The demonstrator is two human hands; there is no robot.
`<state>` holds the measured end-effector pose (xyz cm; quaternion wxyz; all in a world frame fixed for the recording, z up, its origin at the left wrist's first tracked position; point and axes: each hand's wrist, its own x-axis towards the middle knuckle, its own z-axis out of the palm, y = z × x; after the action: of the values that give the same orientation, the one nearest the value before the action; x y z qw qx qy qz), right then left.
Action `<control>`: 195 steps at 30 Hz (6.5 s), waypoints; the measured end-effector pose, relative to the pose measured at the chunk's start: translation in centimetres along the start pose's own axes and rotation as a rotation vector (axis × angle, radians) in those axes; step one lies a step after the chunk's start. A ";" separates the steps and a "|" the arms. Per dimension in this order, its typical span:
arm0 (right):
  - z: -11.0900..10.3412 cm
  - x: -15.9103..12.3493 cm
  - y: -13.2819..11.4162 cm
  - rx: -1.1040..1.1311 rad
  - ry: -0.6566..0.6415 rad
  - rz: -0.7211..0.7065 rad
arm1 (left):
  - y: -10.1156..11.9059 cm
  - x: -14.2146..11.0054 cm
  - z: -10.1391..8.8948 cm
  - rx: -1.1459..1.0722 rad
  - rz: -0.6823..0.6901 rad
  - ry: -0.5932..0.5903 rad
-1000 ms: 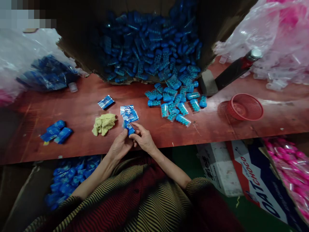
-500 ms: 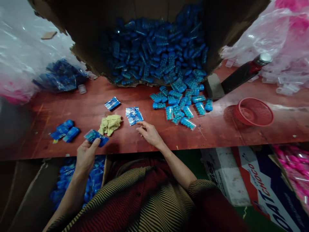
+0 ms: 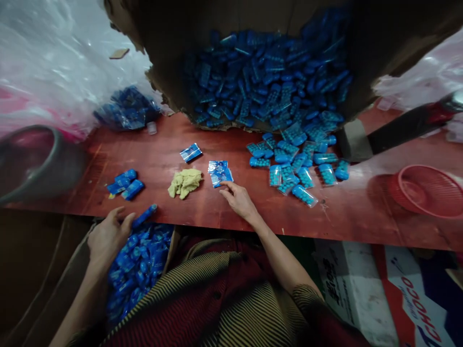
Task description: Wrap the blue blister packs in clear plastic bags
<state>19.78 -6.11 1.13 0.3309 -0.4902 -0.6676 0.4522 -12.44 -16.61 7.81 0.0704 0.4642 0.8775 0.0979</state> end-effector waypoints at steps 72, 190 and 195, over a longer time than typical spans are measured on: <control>1.3 3.5 -2.6 0.155 0.130 0.130 | 19.3 -0.4 8.2 -1.440 -0.087 -0.475; -7.5 0.7 -2.0 0.850 -0.017 0.167 | 19.6 -3.5 9.1 -1.655 -0.733 -0.915; -6.8 -0.2 -2.5 0.872 -0.031 0.187 | 19.7 -3.8 8.8 -1.662 -0.693 -0.930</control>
<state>25.00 -4.70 5.97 0.4544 -0.3564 -0.3720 0.7267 7.29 -7.99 4.07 0.7304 -0.0200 0.5034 0.4612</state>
